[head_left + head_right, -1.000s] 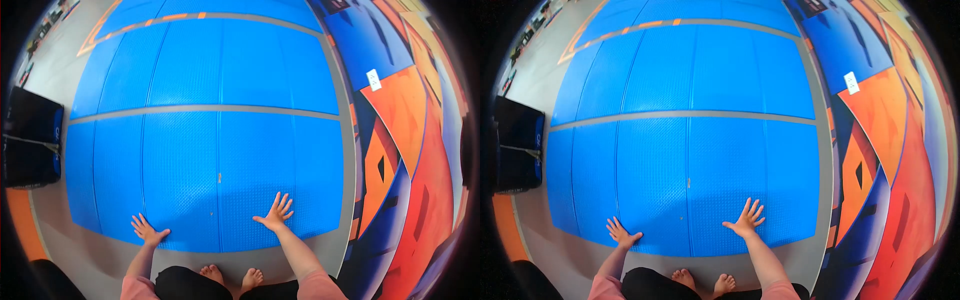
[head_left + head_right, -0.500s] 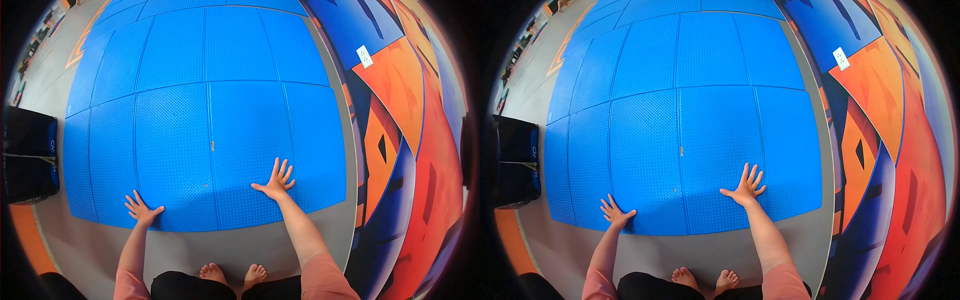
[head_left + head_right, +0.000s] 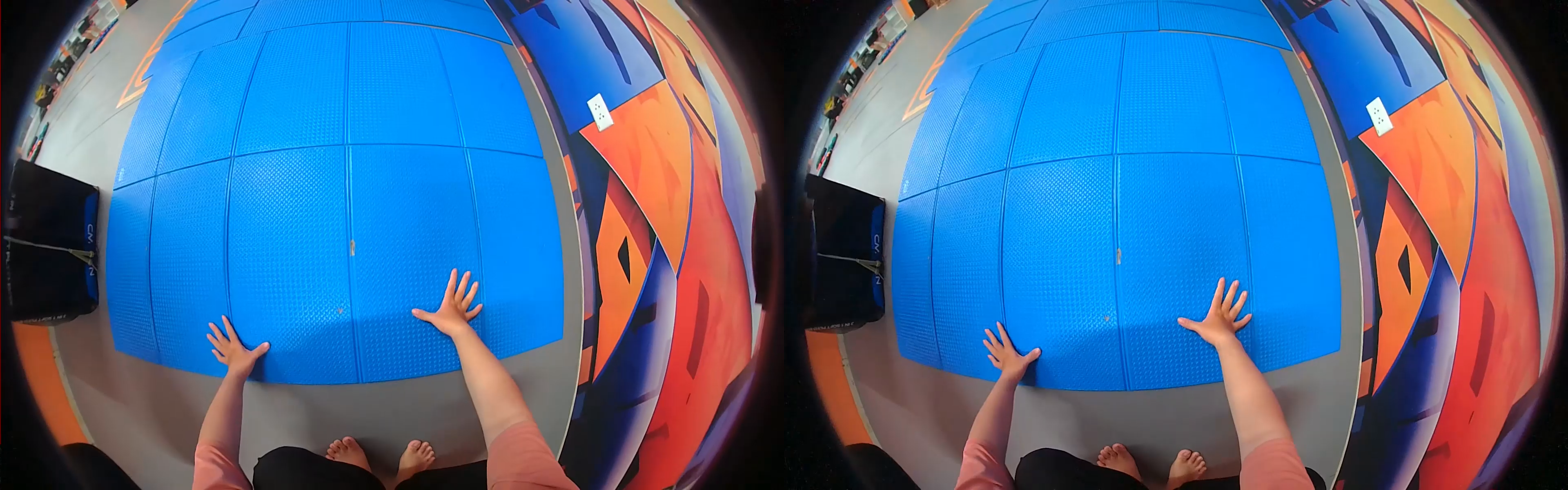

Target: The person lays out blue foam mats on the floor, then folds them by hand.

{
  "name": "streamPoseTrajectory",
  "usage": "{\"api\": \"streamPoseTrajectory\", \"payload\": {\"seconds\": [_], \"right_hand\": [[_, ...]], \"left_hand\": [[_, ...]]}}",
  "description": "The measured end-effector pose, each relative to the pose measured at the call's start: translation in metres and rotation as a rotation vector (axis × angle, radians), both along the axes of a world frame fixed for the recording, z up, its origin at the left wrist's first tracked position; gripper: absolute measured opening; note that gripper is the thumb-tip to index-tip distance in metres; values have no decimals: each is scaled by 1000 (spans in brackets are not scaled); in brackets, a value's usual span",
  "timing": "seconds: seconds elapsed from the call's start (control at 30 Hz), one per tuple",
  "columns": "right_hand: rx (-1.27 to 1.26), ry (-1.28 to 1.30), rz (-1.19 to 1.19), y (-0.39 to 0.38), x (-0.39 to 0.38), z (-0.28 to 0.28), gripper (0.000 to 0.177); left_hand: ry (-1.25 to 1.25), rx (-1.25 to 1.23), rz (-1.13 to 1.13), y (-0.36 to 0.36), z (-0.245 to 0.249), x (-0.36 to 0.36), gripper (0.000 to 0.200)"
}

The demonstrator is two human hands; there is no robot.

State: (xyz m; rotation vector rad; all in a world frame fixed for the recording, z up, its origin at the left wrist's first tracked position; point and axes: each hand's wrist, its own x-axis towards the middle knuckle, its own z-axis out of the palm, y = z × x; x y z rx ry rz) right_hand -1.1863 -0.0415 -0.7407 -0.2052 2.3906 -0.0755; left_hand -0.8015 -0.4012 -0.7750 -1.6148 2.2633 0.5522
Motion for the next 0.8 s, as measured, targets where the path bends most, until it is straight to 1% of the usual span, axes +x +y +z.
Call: {"api": "streamPoseTrajectory", "payload": {"seconds": [0.07, 0.13, 0.17, 0.23, 0.27, 0.33, 0.37, 0.4, 0.47, 0.5, 0.57, 0.67, 0.7, 0.8], "right_hand": [[22, -4, 17, 0, -2, -3, 154], [9, 48, 15, -3, 2, 7, 142], [3, 44, 7, -2, 3, 1, 142], [-120, 225, -99, -1, 9, -11, 121], [-128, 225, -109, -3, 11, -16, 121], [-26, 504, -67, -13, 17, -19, 104], [2, 576, -67, -15, 23, -19, 100], [6, 572, -73, -19, 14, -24, 100], [-13, 643, -49, -14, 21, -30, 98], [-23, 639, -50, -15, 21, -29, 96], [5, 622, -45, -18, 20, -31, 95], [21, 596, -18, -19, 25, -30, 94], [24, 596, -29, -21, 25, -31, 96], [35, 600, -21, -26, 20, -32, 99]], "left_hand": [[-20, -6, 31, 3, 0, -5, 153], [-47, 4, 27, 0, 1, -7, 153], [-52, -2, 20, -2, 1, -9, 153], [-42, -9, 21, -1, 0, -8, 151], [-42, -18, 12, -6, 0, -10, 151], [-19, -47, -6, -12, -10, -10, 145], [26, -224, -12, -16, -27, -4, 130], [22, -222, -19, -27, -36, -25, 130], [300, -430, -51, -43, -40, -67, 113], [286, -418, -46, -38, -41, -97, 113], [-9, -495, 195, -22, -34, -159, 100], [-29, -494, 238, -17, -21, -170, 95], [14, -496, 228, -16, -17, -170, 91], [3, -491, 222, -21, -22, -167, 90]]}}
